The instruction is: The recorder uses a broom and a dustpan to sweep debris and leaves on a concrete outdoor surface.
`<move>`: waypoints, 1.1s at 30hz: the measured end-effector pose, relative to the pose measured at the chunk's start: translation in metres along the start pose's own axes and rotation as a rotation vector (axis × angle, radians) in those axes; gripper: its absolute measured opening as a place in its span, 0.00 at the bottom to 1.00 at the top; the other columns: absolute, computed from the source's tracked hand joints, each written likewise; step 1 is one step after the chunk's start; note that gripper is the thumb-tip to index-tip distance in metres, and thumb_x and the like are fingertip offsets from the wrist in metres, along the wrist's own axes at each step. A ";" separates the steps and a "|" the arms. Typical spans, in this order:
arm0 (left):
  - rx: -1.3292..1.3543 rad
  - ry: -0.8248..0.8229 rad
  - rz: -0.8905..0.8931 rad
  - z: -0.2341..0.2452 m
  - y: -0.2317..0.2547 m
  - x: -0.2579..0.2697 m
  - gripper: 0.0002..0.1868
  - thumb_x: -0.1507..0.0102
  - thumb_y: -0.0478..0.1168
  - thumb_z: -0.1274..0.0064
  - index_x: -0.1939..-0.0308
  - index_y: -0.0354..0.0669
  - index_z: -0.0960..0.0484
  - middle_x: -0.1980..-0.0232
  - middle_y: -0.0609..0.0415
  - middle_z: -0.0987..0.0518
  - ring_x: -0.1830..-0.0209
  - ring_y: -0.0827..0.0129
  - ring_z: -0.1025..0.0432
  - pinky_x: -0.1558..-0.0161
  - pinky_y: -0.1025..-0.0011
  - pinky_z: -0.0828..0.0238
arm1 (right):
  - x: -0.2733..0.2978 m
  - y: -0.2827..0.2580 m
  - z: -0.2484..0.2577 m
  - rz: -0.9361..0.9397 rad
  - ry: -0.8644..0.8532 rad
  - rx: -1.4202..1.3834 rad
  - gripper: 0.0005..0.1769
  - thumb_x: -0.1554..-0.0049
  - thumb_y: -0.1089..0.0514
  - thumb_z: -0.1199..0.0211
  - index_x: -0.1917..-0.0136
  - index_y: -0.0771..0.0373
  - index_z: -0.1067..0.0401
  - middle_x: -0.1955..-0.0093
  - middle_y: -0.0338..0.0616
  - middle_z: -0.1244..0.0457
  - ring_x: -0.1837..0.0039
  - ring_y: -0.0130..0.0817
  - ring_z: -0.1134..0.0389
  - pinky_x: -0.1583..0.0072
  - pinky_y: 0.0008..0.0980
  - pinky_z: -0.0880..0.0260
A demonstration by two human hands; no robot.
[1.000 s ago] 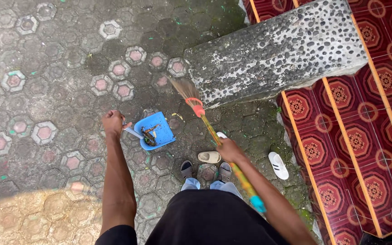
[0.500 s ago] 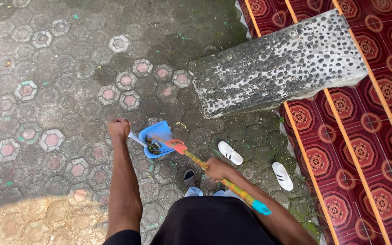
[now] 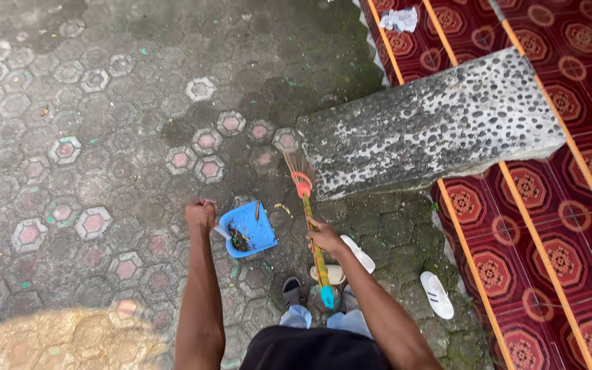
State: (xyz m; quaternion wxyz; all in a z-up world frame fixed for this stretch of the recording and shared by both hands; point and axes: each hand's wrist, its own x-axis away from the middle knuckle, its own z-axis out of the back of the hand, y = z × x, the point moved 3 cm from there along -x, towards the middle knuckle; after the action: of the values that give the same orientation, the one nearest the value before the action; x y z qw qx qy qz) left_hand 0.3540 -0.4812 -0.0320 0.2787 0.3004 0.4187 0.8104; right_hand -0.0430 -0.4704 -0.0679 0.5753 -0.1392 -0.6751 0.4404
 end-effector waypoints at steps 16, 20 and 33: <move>0.159 -0.038 0.199 -0.002 0.022 0.011 0.09 0.37 0.36 0.51 0.63 0.36 0.16 0.64 0.50 0.16 0.70 0.67 0.23 0.76 0.59 0.19 | -0.042 -0.110 0.081 0.375 0.604 0.429 0.20 0.42 0.40 0.33 0.54 0.60 0.27 0.58 0.42 0.30 0.52 0.37 0.28 0.49 0.37 0.32; 0.281 -0.028 0.147 -0.004 -0.010 0.008 0.08 0.37 0.37 0.52 0.62 0.38 0.17 0.68 0.52 0.17 0.72 0.69 0.23 0.76 0.62 0.20 | -0.019 -0.116 0.049 0.156 0.553 0.177 0.16 0.42 0.42 0.34 0.51 0.55 0.26 0.58 0.39 0.30 0.57 0.36 0.27 0.53 0.37 0.27; 0.605 -0.111 0.084 0.027 -0.052 0.009 0.07 0.35 0.37 0.49 0.60 0.37 0.20 0.70 0.59 0.25 0.73 0.76 0.30 0.72 0.66 0.20 | -0.100 -0.031 0.056 0.037 0.203 -0.110 0.16 0.41 0.44 0.37 0.43 0.49 0.28 0.57 0.40 0.32 0.58 0.33 0.26 0.57 0.37 0.22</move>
State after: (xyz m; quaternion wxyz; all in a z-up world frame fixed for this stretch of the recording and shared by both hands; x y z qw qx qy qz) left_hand 0.3777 -0.4355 -0.0615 0.1656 0.4307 0.6123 0.6420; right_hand -0.0534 -0.5819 -0.1077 0.6240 -0.2267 -0.6339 0.3968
